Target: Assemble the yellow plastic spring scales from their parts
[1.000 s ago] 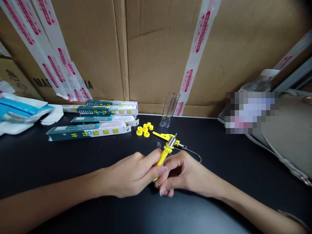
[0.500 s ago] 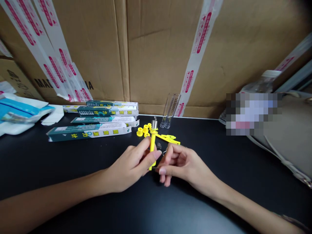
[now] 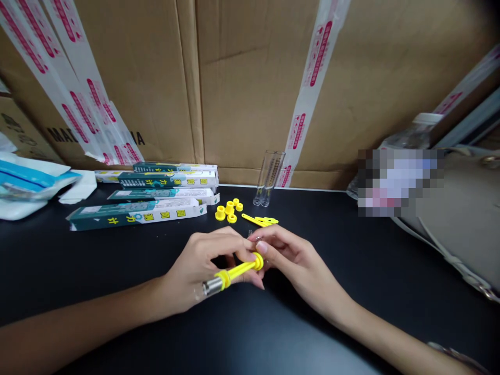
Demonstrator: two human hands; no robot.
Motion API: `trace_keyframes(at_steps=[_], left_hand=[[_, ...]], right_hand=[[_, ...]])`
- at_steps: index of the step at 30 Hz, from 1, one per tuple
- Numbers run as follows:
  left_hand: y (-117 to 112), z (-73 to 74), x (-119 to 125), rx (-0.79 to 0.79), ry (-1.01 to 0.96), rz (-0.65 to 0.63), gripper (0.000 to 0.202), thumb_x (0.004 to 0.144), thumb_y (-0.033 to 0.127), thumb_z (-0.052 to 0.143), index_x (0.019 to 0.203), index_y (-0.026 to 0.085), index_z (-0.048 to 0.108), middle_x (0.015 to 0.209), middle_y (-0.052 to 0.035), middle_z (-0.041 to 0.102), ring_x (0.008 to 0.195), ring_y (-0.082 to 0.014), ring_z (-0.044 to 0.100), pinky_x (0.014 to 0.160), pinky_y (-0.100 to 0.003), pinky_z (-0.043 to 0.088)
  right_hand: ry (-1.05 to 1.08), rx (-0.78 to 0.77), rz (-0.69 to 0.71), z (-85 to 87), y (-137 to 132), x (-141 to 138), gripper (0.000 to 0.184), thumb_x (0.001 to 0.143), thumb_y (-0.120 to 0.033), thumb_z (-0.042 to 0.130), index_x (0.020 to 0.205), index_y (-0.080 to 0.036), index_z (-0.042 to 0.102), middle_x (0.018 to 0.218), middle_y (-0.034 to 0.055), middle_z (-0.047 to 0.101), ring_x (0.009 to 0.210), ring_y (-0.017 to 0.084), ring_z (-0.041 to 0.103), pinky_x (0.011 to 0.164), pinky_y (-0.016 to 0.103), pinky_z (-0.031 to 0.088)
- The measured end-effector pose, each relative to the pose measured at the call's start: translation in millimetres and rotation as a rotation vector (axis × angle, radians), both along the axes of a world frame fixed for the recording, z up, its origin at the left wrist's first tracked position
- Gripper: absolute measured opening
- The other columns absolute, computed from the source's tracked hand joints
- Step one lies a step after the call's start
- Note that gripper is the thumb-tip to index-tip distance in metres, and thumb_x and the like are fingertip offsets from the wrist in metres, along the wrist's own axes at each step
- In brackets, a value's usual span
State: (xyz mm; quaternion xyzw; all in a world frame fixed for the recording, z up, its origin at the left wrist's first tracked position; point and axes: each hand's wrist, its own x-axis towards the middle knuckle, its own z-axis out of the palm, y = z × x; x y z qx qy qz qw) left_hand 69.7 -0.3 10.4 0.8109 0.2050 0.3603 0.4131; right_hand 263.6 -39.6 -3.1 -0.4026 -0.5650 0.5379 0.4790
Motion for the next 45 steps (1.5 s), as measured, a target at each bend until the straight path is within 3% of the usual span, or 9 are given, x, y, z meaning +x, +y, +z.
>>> trace_keyframes(at_steps=[7, 11, 15, 22, 27, 33, 37, 40, 45], left_hand=[[-3, 3.1, -1, 0.281, 0.05, 0.085, 0.005, 0.088, 0.017, 0.072, 0.085, 0.02, 0.071, 0.093, -0.0018, 0.076, 0.087, -0.0161, 0.063, 0.083, -0.029, 0.049], [-5, 3.1, -4, 0.431, 0.053, 0.129, 0.006, 0.088, 0.012, 0.071, 0.087, 0.019, 0.071, 0.097, -0.0046, 0.074, 0.084, -0.0161, 0.061, 0.079, -0.029, 0.049], [-6, -5.1, -8, 0.486, 0.044, 0.202, 0.016, 0.09, 0.006, 0.065, 0.079, 0.018, 0.065, 0.106, -0.0075, 0.065, 0.08, -0.0144, 0.055, 0.07, -0.027, 0.049], [-8, -9.1, -7, 0.497, 0.119, 0.166, 0.02, 0.091, 0.0, 0.055, 0.088, 0.02, 0.06, 0.106, -0.0052, 0.055, 0.084, -0.0128, 0.056, 0.071, -0.022, 0.05], [-8, -7.3, -5, 0.392, 0.189, 0.073, 0.019, 0.09, 0.001, 0.056, 0.091, 0.019, 0.059, 0.108, -0.0041, 0.052, 0.081, -0.01, 0.059, 0.072, -0.02, 0.05], [-6, 1.8, -2, 0.247, 0.108, 0.059, 0.027, 0.086, 0.001, 0.053, 0.103, 0.021, 0.058, 0.113, -0.0059, 0.059, 0.108, -0.0186, 0.058, 0.094, -0.031, 0.047], [-2, 7.0, -4, 0.016, 0.104, 0.112, 0.009, 0.096, 0.018, 0.048, 0.094, 0.02, 0.057, 0.092, -0.0019, 0.06, 0.084, -0.0154, 0.057, 0.077, -0.028, 0.047], [1, 8.7, -4, -0.158, 0.211, -0.005, 0.03, 0.103, 0.036, 0.04, 0.089, 0.019, 0.06, 0.083, 0.0, 0.063, 0.077, -0.0147, 0.057, 0.074, -0.027, 0.044], [2, 8.1, 1, -0.193, 0.321, -0.011, 0.022, 0.097, 0.036, 0.057, 0.085, 0.019, 0.064, 0.078, 0.003, 0.067, 0.07, -0.0123, 0.055, 0.065, -0.025, 0.039]], right_hand=[[0.107, -0.113, 0.036, 0.3, 3, 1, 0.03, 0.088, -0.045, 0.071, 0.095, -0.018, 0.061, 0.064, -0.002, 0.068, 0.053, 0.011, 0.065, 0.053, 0.023, 0.054], [0.168, -0.133, 0.076, 0.9, 2, 1, 0.032, 0.08, -0.039, 0.081, 0.097, -0.018, 0.063, 0.076, -0.001, 0.07, 0.064, 0.011, 0.067, 0.065, 0.024, 0.057], [0.223, -0.213, 0.144, 0.1, 1, 1, 0.052, 0.067, -0.026, 0.091, 0.109, -0.021, 0.059, 0.091, 0.0, 0.072, 0.083, 0.014, 0.071, 0.081, 0.029, 0.057], [0.244, -0.304, 0.226, 4.4, -2, 1, 0.057, 0.071, -0.025, 0.088, 0.117, -0.021, 0.055, 0.096, 0.0005, 0.069, 0.093, 0.015, 0.071, 0.093, 0.034, 0.054], [0.209, -0.224, 0.195, 2.6, -13, -13, 0.05, 0.078, -0.027, 0.083, 0.117, -0.026, 0.053, 0.103, -0.0014, 0.063, 0.094, 0.012, 0.065, 0.087, 0.027, 0.055], [0.06, -0.151, -0.021, 3.4, -12, -7, 0.04, 0.083, -0.038, 0.076, 0.115, -0.024, 0.058, 0.098, 0.0013, 0.065, 0.077, 0.015, 0.068, 0.073, 0.03, 0.06], [-0.271, 0.064, -0.204, 6.6, -10, 9, 0.046, 0.087, -0.036, 0.07, 0.129, -0.026, 0.055, 0.101, 0.0037, 0.067, 0.074, 0.017, 0.069, 0.07, 0.032, 0.06], [-0.41, 0.198, -0.235, 8.4, -13, 12, 0.043, 0.092, -0.031, 0.064, 0.133, -0.026, 0.053, 0.096, 0.0028, 0.066, 0.077, 0.017, 0.068, 0.072, 0.032, 0.058], [-0.513, 0.291, -0.242, 7.4, -18, 7, 0.036, 0.094, -0.026, 0.061, 0.13, -0.029, 0.055, 0.096, 0.0016, 0.068, 0.076, 0.017, 0.067, 0.074, 0.033, 0.057]])
